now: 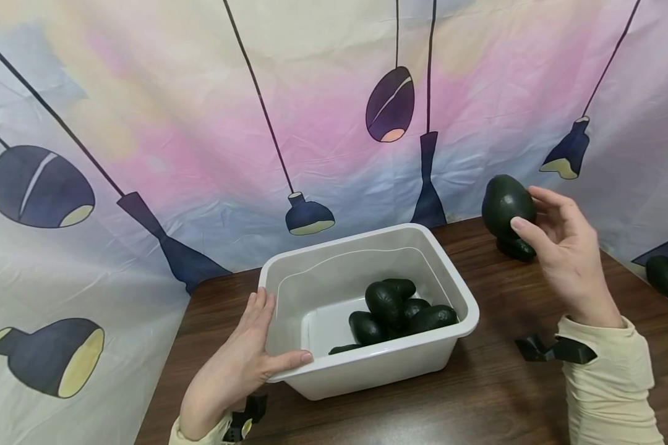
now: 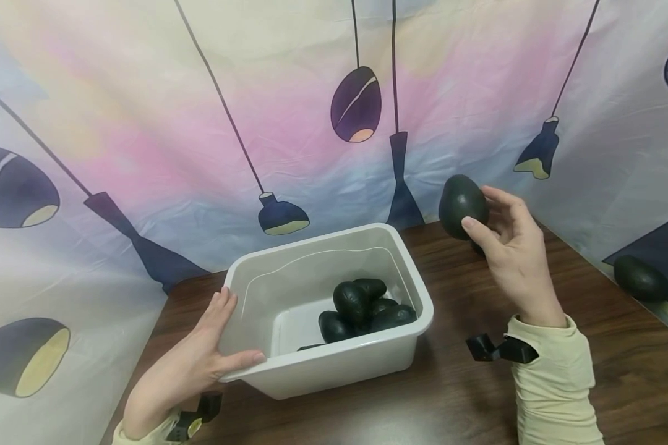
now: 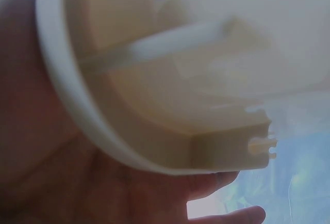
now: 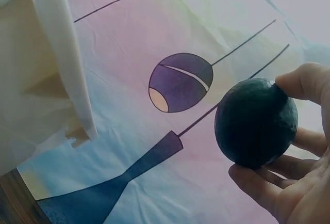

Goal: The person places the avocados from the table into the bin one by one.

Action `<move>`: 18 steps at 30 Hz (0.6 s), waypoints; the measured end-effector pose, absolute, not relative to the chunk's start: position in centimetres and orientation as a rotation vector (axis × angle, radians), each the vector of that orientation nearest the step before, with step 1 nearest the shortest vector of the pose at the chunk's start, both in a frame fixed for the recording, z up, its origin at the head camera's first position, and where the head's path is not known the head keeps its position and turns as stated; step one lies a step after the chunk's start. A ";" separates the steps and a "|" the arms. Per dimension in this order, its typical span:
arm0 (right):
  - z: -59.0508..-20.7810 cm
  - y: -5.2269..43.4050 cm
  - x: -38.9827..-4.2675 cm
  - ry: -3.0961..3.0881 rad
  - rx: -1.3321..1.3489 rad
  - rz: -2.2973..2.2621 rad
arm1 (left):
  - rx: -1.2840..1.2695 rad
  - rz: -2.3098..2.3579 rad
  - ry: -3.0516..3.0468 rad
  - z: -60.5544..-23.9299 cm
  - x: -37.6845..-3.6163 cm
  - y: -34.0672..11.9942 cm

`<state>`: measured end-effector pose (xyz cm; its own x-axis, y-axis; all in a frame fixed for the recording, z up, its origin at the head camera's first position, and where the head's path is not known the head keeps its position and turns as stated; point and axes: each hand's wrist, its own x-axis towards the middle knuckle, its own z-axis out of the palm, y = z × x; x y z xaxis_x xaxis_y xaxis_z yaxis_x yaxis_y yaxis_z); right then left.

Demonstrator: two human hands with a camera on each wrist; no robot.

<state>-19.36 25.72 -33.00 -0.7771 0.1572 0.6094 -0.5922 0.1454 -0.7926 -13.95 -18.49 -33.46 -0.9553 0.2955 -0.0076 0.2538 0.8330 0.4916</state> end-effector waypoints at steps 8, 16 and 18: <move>-32.7 24.2 -19.2 -1.877 0.541 1.748 | 0.437 0.759 2.934 -33.5 -13.9 -18.5; -32.7 22.4 -19.1 -2.108 0.536 1.464 | 0.441 0.750 2.943 -33.4 -13.8 -18.4; -32.8 21.9 -19.0 -2.134 0.555 1.429 | 0.440 0.747 2.944 -33.4 -13.8 -18.4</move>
<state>-19.03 21.91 -32.81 -0.7874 -0.0534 0.6141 -0.5881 0.3635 -0.7225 -13.76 -18.42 -33.42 -0.9563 0.2924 0.0000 0.2571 0.8407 0.4766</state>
